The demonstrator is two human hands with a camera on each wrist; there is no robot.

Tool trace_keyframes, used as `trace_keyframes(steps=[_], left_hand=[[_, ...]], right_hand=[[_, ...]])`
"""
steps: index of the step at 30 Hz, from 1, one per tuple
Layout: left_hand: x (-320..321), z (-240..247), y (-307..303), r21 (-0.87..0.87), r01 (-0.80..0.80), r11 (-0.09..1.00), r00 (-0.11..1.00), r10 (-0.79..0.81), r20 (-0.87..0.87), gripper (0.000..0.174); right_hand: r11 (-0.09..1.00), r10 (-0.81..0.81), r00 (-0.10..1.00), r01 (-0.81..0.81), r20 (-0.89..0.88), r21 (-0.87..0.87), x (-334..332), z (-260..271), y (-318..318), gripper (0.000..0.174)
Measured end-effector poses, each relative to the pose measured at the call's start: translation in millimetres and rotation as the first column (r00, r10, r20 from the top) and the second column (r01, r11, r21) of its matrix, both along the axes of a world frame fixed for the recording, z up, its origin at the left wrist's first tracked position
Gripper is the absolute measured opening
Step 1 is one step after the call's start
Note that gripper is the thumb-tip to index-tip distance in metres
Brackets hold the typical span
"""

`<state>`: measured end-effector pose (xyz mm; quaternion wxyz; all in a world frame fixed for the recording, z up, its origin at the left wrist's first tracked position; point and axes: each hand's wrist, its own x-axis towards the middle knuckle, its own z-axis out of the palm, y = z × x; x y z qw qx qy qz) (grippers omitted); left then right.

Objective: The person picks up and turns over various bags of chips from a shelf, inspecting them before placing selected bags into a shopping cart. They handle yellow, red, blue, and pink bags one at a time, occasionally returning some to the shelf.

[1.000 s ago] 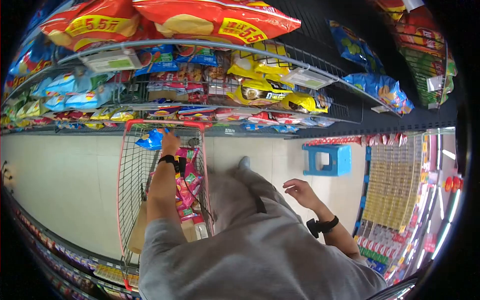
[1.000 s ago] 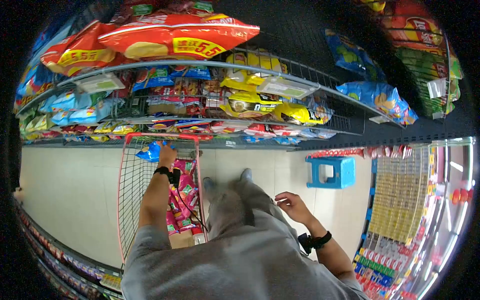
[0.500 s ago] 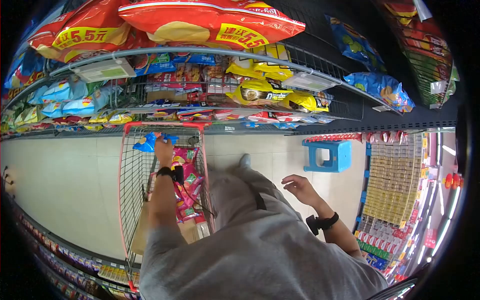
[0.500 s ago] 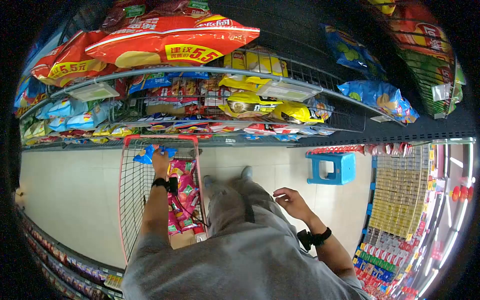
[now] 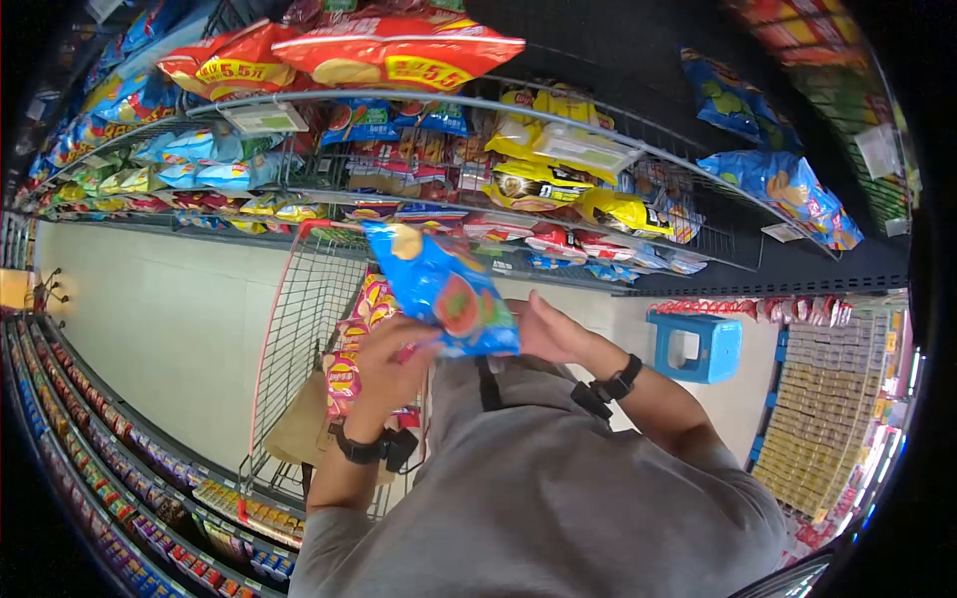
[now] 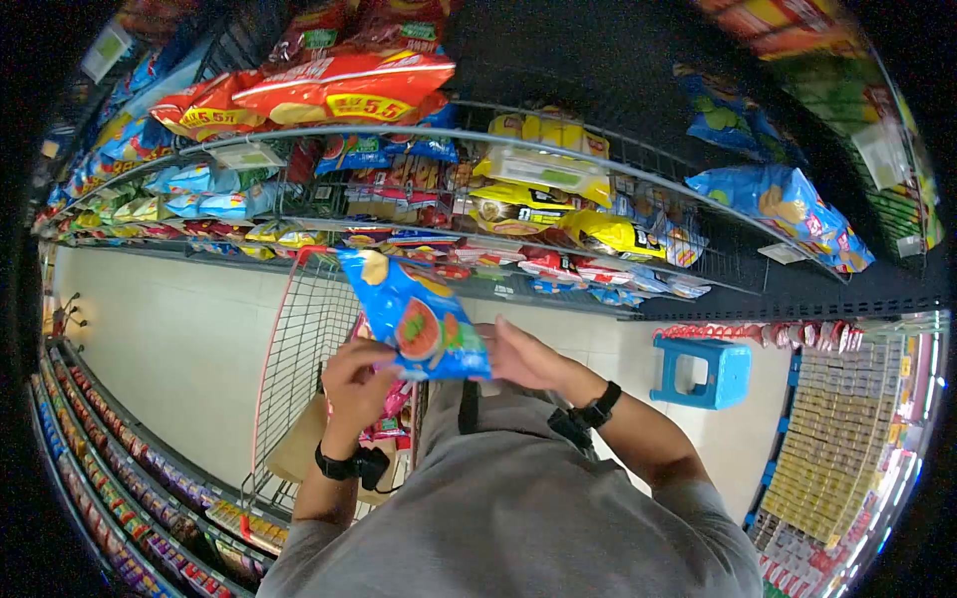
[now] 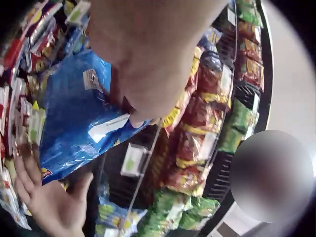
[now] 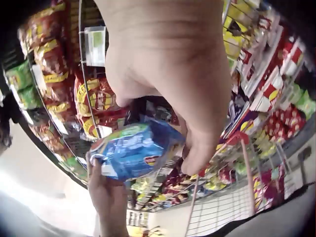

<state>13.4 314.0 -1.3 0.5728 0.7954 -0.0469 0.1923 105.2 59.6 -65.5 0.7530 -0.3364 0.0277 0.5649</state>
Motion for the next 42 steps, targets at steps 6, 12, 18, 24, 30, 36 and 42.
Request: trace_keyframes(steps=[6,12,18,24,30,36,42], left_hand=[[-16.3,33.3,-66.1,-0.236,0.4,0.886,0.899,-0.429,-0.086,0.015],[7.0,21.5,-110.3,-0.109,0.3,0.948,0.917,-0.318,-0.242,0.052],[53.4,-7.8,-197.1,-0.145,0.325,0.935,0.792,-0.353,-0.498,0.095],[63.9,4.3,-266.2,-0.398,0.202,0.895,0.723,-0.411,-0.555,0.084],[55.6,-8.3,-290.4,-0.458,0.181,0.87,0.805,-0.399,-0.439,0.076],[46.3,-12.8,-284.7,-0.355,0.0,0.935,0.881,-0.168,-0.442,0.071],[29.1,-7.6,-260.4,0.091,0.072,0.993,0.91,-0.028,-0.413,0.071]], right_hand=[[0.957,-0.164,0.982,0.182,-0.096,0.224,-4.8,-0.4,-58.2,0.085],[0.917,-0.394,0.893,0.396,0.218,0.036,-0.4,11.5,-128.8,0.051],[0.848,-0.298,0.713,0.503,0.635,-0.168,-4.2,53.7,-172.6,0.05],[0.832,-0.329,0.693,0.534,0.641,-0.151,-5.2,47.1,-228.2,0.053],[0.895,-0.385,0.806,0.445,0.45,-0.031,-5.9,16.8,-250.5,0.059],[0.896,-0.342,0.843,0.426,0.415,-0.127,4.2,25.0,-229.9,0.057],[0.837,-0.312,0.707,0.52,0.634,-0.169,5.0,35.3,-189.4,0.058]])
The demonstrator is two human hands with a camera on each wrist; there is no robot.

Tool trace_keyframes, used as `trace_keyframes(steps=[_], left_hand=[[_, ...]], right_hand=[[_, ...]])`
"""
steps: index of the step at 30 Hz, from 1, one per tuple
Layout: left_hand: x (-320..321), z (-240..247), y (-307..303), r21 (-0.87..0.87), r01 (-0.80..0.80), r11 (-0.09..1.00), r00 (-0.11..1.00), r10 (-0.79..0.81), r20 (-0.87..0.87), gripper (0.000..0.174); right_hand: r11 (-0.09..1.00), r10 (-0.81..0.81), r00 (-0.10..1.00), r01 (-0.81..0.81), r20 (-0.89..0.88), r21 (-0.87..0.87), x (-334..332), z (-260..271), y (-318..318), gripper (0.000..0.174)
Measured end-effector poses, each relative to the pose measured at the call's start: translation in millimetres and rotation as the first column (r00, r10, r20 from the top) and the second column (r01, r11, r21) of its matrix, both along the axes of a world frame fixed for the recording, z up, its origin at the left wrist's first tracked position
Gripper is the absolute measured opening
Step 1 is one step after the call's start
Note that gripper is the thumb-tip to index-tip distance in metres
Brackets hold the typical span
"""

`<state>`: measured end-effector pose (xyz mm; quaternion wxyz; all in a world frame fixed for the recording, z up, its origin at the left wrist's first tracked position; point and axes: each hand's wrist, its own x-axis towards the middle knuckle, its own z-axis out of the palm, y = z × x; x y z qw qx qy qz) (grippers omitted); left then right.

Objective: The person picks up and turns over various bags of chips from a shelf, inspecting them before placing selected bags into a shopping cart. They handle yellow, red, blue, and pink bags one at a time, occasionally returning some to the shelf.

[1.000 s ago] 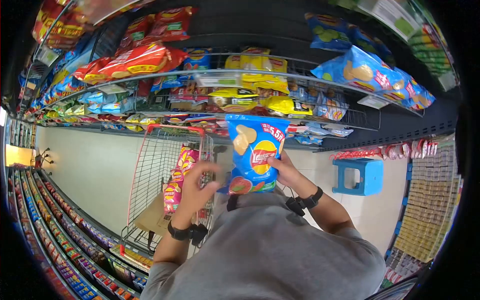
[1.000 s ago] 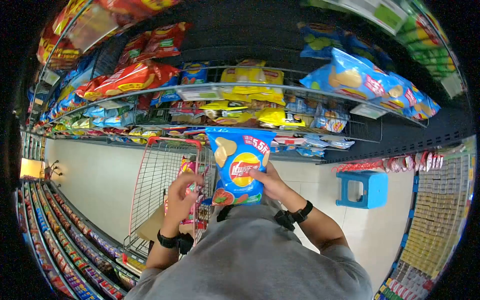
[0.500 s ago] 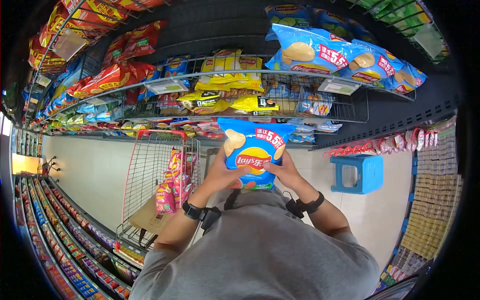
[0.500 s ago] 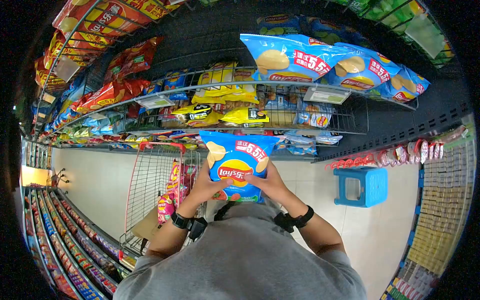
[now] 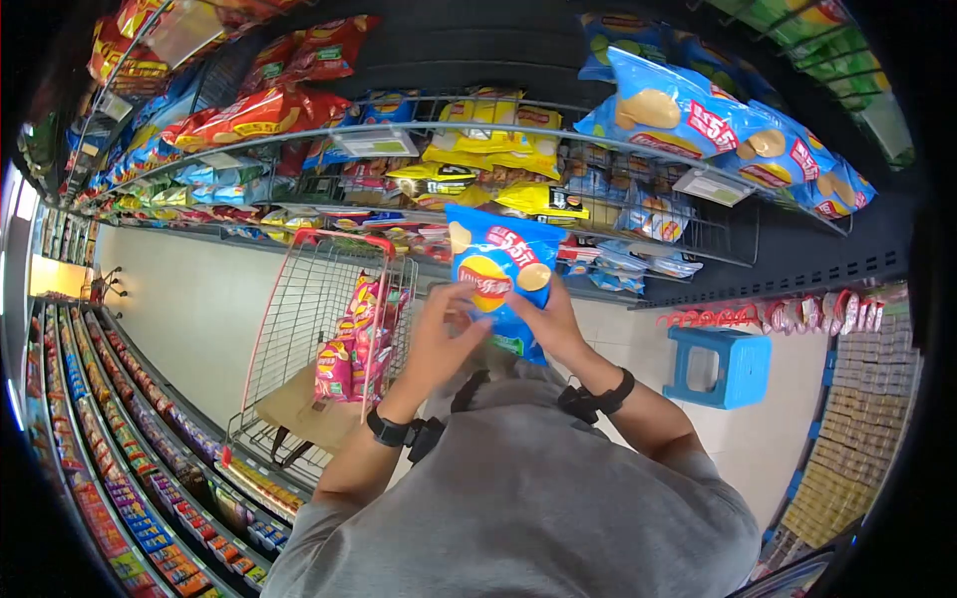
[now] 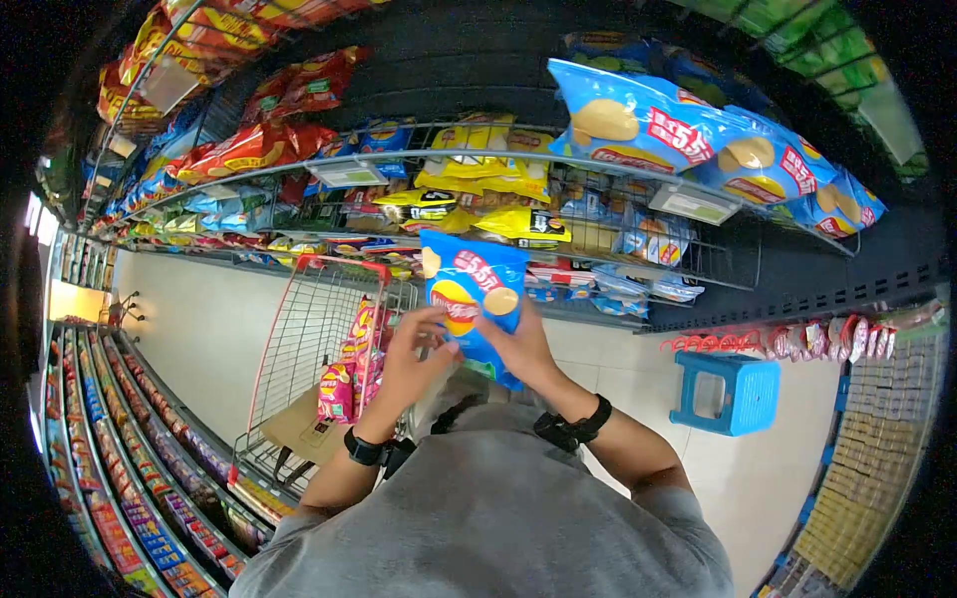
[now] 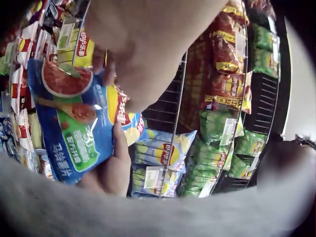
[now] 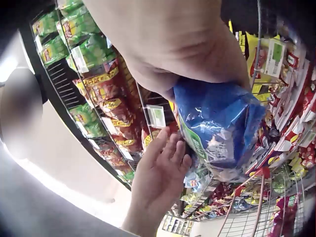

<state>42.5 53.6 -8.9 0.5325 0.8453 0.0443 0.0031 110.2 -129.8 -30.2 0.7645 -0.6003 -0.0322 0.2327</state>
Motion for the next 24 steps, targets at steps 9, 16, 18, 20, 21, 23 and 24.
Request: trace_keyframes(steps=[9,16,18,20,21,23,24], left_hand=[[-4.4,4.5,54.4,-0.294,-0.349,0.89,0.937,0.325,-0.129,0.065],[-17.1,-2.3,99.5,-0.77,-0.414,0.486,0.908,0.16,-0.387,0.055],[-13.9,-11.2,109.2,-0.805,-0.422,0.417,0.904,0.119,-0.412,0.057],[-13.2,-20.1,120.2,-0.808,-0.427,0.406,0.899,0.089,-0.43,0.057],[-11.8,-21.0,126.4,-0.802,-0.444,0.4,0.888,0.073,-0.455,0.057],[-11.8,-22.3,136.2,-0.792,-0.46,0.402,0.875,0.056,-0.48,0.058],[-11.3,-22.1,140.7,-0.789,-0.457,0.411,0.876,0.056,-0.478,0.059]], right_hand=[[0.915,0.402,0.822,-0.348,0.403,-0.204,-13.7,32.1,47.6,0.074],[0.938,0.327,0.94,-0.311,-0.094,0.15,8.3,6.1,86.1,0.069],[0.903,0.399,0.849,-0.299,-0.346,0.309,3.8,5.5,97.9,0.068],[0.914,0.372,0.849,-0.263,-0.376,0.31,-1.1,10.4,110.1,0.066],[0.92,0.36,0.847,-0.254,-0.39,0.299,0.3,11.6,115.3,0.068],[0.934,0.335,0.85,-0.242,-0.406,0.263,-0.5,10.8,125.3,0.07],[0.941,0.321,0.856,-0.24,-0.405,0.239,-0.9,8.7,130.8,0.069]])
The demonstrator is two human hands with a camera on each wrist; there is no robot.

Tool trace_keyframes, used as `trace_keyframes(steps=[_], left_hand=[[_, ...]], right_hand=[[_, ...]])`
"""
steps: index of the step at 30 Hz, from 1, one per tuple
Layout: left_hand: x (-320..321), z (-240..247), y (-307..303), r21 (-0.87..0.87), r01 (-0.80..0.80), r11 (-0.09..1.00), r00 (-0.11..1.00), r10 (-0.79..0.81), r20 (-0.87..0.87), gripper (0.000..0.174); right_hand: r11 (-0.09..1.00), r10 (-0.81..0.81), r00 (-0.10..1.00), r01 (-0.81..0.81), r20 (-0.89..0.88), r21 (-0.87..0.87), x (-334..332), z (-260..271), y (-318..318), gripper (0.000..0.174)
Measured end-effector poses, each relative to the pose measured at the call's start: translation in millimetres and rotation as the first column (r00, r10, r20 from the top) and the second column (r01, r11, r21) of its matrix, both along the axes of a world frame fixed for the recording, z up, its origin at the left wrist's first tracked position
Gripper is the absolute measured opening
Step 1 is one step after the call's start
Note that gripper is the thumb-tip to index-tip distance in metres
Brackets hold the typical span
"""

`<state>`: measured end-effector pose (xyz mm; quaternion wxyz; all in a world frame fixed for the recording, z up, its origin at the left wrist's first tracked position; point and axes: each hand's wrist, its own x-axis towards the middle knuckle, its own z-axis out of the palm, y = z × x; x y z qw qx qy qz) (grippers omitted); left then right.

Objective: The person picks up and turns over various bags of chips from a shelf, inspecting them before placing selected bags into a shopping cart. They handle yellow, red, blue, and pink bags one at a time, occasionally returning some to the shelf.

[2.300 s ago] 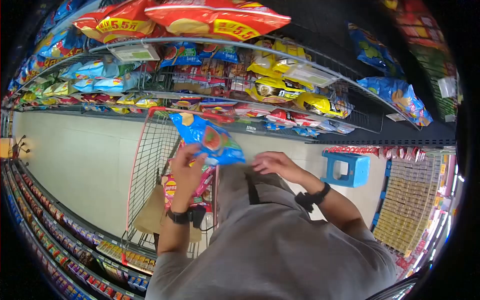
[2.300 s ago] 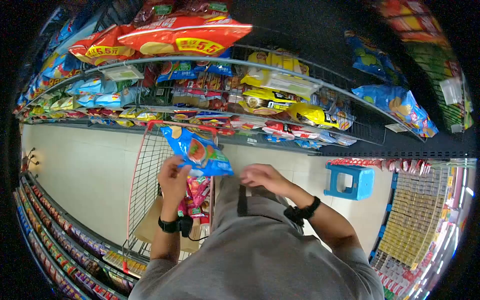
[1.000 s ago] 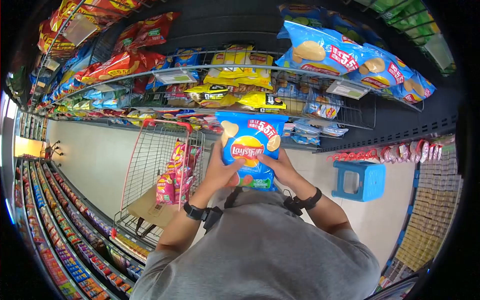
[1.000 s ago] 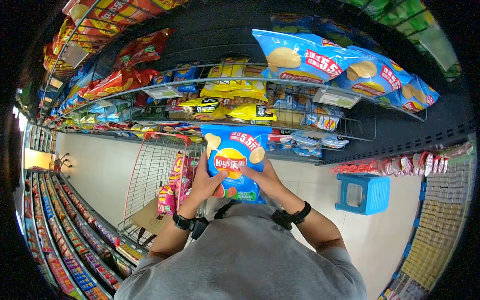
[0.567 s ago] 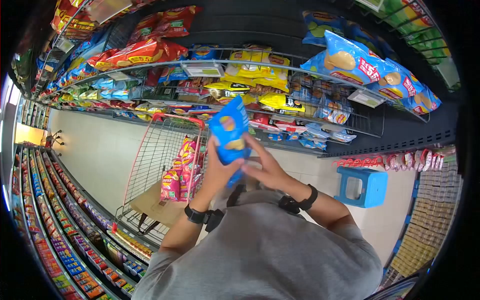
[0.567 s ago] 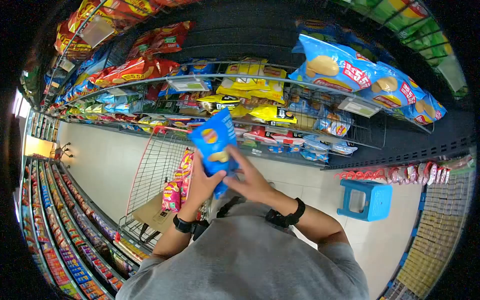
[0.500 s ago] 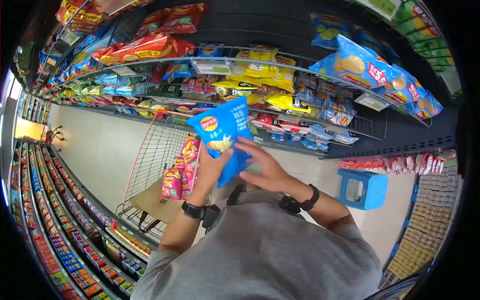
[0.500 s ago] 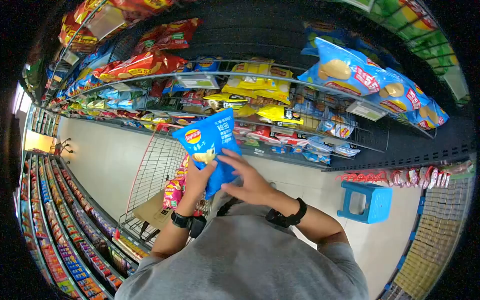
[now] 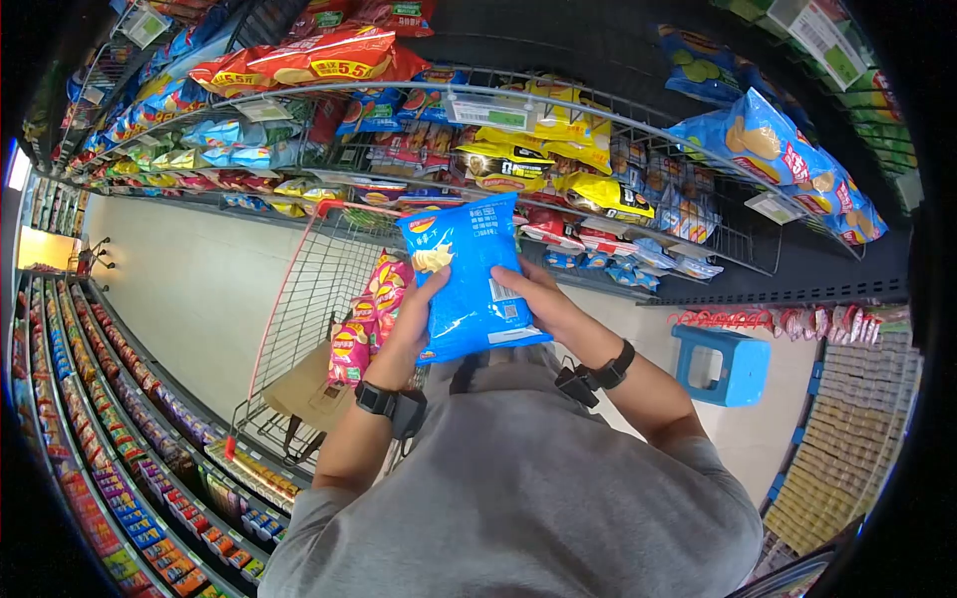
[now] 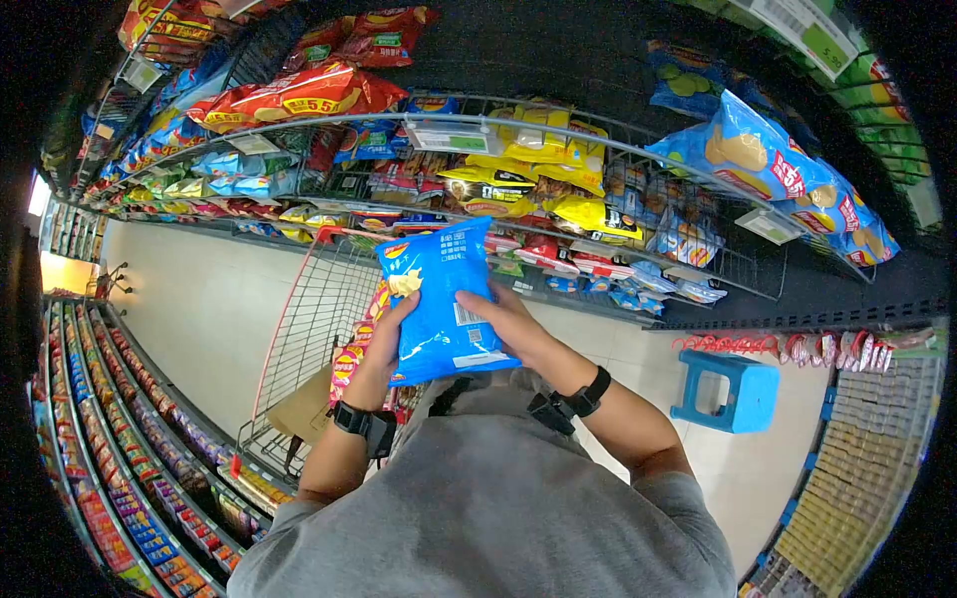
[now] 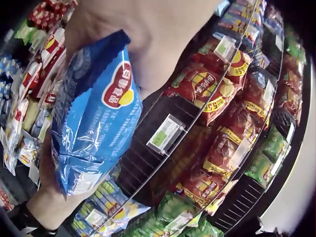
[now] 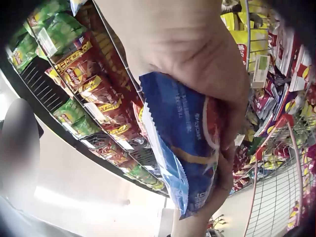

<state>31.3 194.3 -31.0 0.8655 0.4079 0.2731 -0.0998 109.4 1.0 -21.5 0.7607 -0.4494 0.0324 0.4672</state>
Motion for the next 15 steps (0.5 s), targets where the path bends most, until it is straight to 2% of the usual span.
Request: trace_keyframes(steps=[4,7,8,10,11,14,15], left_hand=[[2.2,-2.7,13.1,-0.025,-0.003,1.0,1.0,0.003,0.004,0.055],[3.2,-12.8,21.3,0.184,-0.08,0.98,0.995,0.067,0.074,0.049],[1.1,-17.6,25.3,0.39,-0.134,0.911,0.985,0.08,0.15,0.049],[-2.2,-22.9,33.0,0.721,-0.266,0.64,0.953,0.061,0.298,0.049],[-1.4,-25.0,37.6,0.694,-0.214,0.687,0.959,0.012,0.285,0.05],[-2.5,-18.7,47.2,0.597,-0.045,0.801,0.958,-0.135,0.253,0.052],[-0.6,-12.9,45.4,0.612,-0.132,0.78,0.935,-0.108,0.339,0.053]], right_hand=[[1.0,-0.016,1.0,0.016,-0.005,-0.011,0.8,-2.2,14.4,0.066],[0.994,-0.057,0.981,0.074,0.185,-0.086,2.5,-10.6,24.8,0.068],[0.98,-0.067,0.944,0.123,0.322,-0.156,3.3,-13.4,29.5,0.07],[0.933,-0.049,0.815,0.243,0.577,-0.265,5.1,-16.1,40.1,0.072],[0.9,-0.013,0.777,0.283,0.629,-0.331,5.4,-15.6,45.8,0.076],[0.935,0.022,0.743,0.222,0.669,-0.278,-0.4,-29.6,67.3,0.079],[0.957,0.062,0.762,0.138,0.644,-0.255,-3.5,-7.9,75.2,0.082]])
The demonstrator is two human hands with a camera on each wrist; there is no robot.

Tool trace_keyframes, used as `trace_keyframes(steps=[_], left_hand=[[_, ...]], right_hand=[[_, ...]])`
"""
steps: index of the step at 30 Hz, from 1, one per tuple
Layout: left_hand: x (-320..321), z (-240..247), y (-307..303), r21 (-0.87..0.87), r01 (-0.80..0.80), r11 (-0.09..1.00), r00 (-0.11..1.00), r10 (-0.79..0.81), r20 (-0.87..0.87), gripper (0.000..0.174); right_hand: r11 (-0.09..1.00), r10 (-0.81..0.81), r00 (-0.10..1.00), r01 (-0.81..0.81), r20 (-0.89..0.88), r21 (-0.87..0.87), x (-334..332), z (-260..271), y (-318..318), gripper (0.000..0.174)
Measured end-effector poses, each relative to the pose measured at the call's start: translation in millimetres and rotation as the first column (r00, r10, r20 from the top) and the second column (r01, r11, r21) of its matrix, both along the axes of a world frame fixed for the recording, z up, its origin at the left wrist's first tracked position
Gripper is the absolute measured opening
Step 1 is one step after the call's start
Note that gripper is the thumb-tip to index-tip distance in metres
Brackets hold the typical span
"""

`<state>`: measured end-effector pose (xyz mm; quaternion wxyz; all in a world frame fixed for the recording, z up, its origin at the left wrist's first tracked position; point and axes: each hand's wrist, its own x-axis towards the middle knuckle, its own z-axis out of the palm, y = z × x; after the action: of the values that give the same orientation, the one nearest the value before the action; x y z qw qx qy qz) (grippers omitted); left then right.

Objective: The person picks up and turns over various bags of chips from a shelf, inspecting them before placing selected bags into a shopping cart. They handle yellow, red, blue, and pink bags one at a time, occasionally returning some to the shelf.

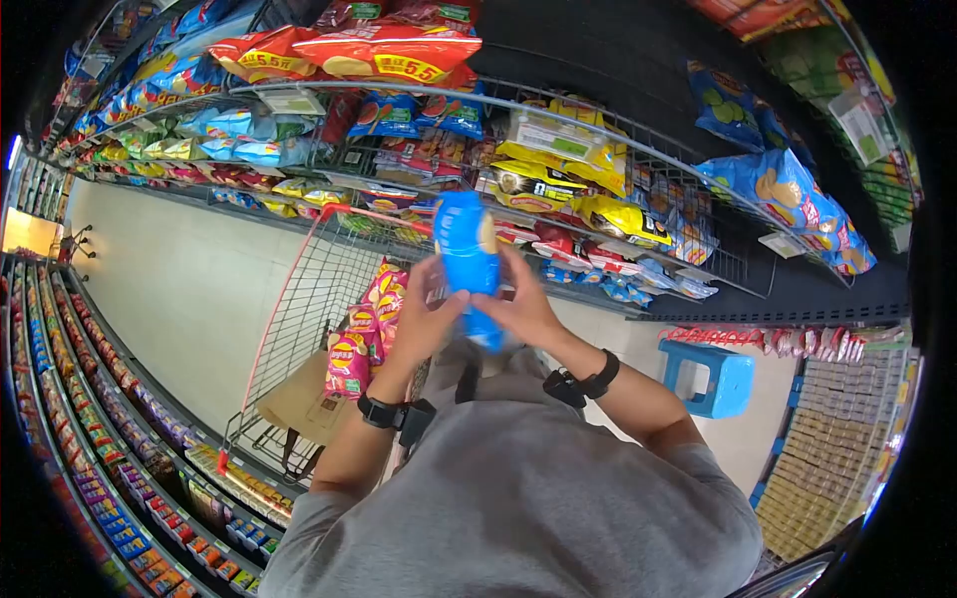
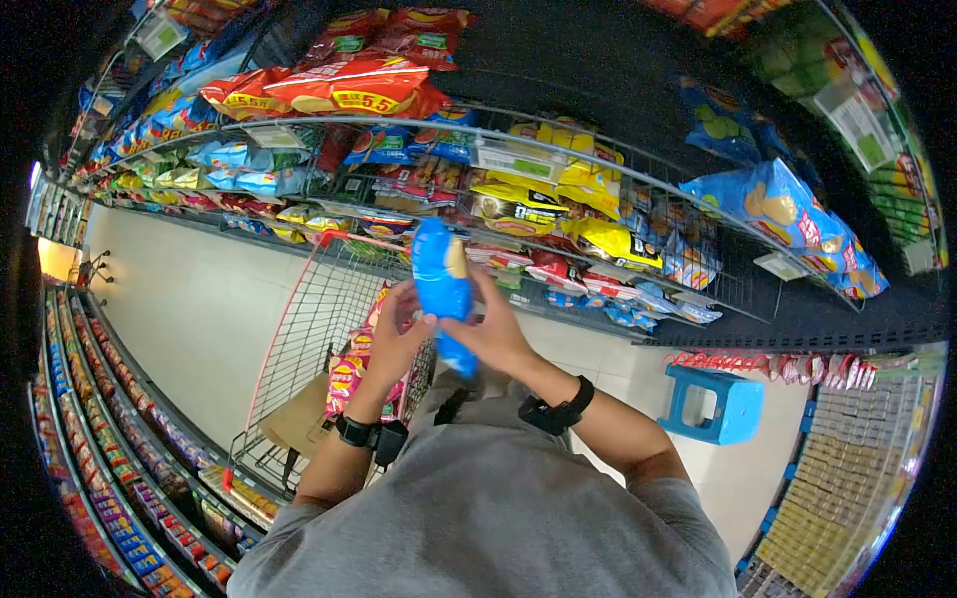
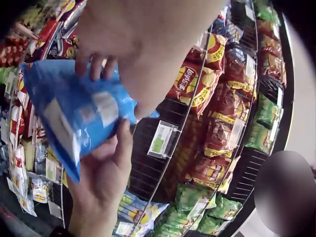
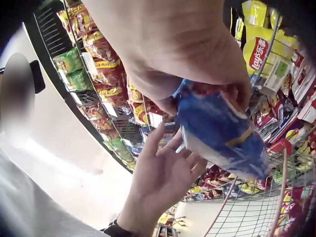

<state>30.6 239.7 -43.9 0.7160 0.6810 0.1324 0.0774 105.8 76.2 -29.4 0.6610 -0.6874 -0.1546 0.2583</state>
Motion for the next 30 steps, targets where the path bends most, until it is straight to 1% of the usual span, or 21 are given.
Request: trace_keyframes(steps=[2,3,4,7,8,11,12,15,16,17,19,20,23,24,25,26,27,28,30], left_hand=[[1.3,-18.4,16.9,0.074,-0.077,0.994,0.994,0.082,-0.072,0.065],[3.9,-21.4,24.4,0.111,-0.113,0.987,0.987,0.124,-0.105,0.072],[7.3,-23.3,31.1,0.046,-0.169,0.985,0.982,0.172,-0.079,0.074],[17.7,-35.7,62.1,-0.037,-0.245,0.969,0.96,0.237,-0.148,0.067],[20.0,-39.5,71.4,-0.038,-0.248,0.968,0.966,0.244,-0.085,0.06],[22.4,-28.4,91.2,-0.147,-0.159,0.976,0.986,0.148,-0.082,0.059],[22.3,-20.8,105.1,-0.145,0.002,0.989,0.995,-0.017,-0.102,0.062],[33.2,-8.1,119.5,-0.117,0.104,0.988,0.994,-0.109,-0.031,0.066],[39.9,-4.0,124.4,-0.04,0.099,0.994,0.995,-0.099,0.019,0.067],[45.5,1.4,129.9,-0.079,0.083,0.993,0.996,-0.082,0.019,0.066],[59.1,28.3,137.5,-0.156,0.056,0.986,0.998,-0.054,0.017,0.063],[70.1,21.0,149.0,-0.022,0.029,0.999,0.998,-0.028,0.059,0.056],[103.2,25.1,171.4,0.041,0.013,0.999,0.966,-0.023,0.257,0.051],[113.5,28.4,178.1,0.065,0.002,0.998,0.961,-0.02,0.276,0.051],[123.5,32.8,184.4,0.09,-0.009,0.996,0.955,-0.018,0.296,0.05],[133.0,35.5,190.2,0.07,-0.013,0.997,0.936,-0.013,0.352,0.051],[143.7,29.9,199.7,0.068,-0.001,0.998,0.932,-0.023,0.361,0.052],[152.0,29.0,206.3,0.052,0.002,0.999,0.935,-0.021,0.354,0.053],[162.4,22.2,216.2,0.02,0.014,1.0,0.95,-0.019,0.312,0.052]], right_hand=[[0.99,0.14,0.973,-0.141,0.182,-0.004,-7.5,1.4,14.4,0.081],[0.977,0.207,0.94,-0.211,0.271,-0.016,-8.6,2.6,20.8,0.081],[0.956,0.284,0.892,-0.293,0.353,-0.029,-7.3,8.9,27.5,0.08],[0.94,0.335,0.916,-0.342,0.219,-0.004,2.6,12.2,40.4,0.08],[0.978,0.205,0.95,-0.189,0.237,-0.089,8.8,-0.9,46.3,0.079],[0.997,0.002,0.991,0.008,0.137,-0.073,39.4,-9.4,57.4,0.075],[0.997,-0.052,0.988,0.059,0.143,-0.044,57.7,1.8,63.1,0.069],[0.969,0.025,0.999,-0.013,-0.045,0.245,78.7,-2.0,79.2,0.057],[0.985,-0.019,1.0,0.017,0.013,0.17,84.4,-2.1,83.7,0.046],[0.991,-0.017,1.0,0.014,0.019,0.135,90.6,-0.9,87.9,0.044],[0.998,-0.017,0.999,0.015,0.031,0.066,98.8,10.0,95.9,0.04],[0.991,-0.057,0.997,0.049,0.058,0.128,98.6,17.2,102.4,0.037],[0.976,-0.121,0.977,0.084,0.178,0.201,109.5,18.4,125.0,0.037],[0.973,-0.143,0.98,0.115,0.135,0.2,111.1,24.7,131.3,0.037],[0.969,-0.148,0.976,0.111,0.159,0.222,114.8,23.6,137.4,0.037],[0.964,-0.153,0.971,0.106,0.184,0.243,119.5,19.9,143.1,0.037],[0.96,-0.156,0.965,0.098,0.211,0.263,125.3,15.5,147.9,0.037],[0.969,-0.151,0.967,0.104,0.206,0.222,131.3,8.7,151.9,0.037],[0.978,-0.161,0.947,0.114,0.279,0.176,140.6,-5.4,158.8,0.037]])
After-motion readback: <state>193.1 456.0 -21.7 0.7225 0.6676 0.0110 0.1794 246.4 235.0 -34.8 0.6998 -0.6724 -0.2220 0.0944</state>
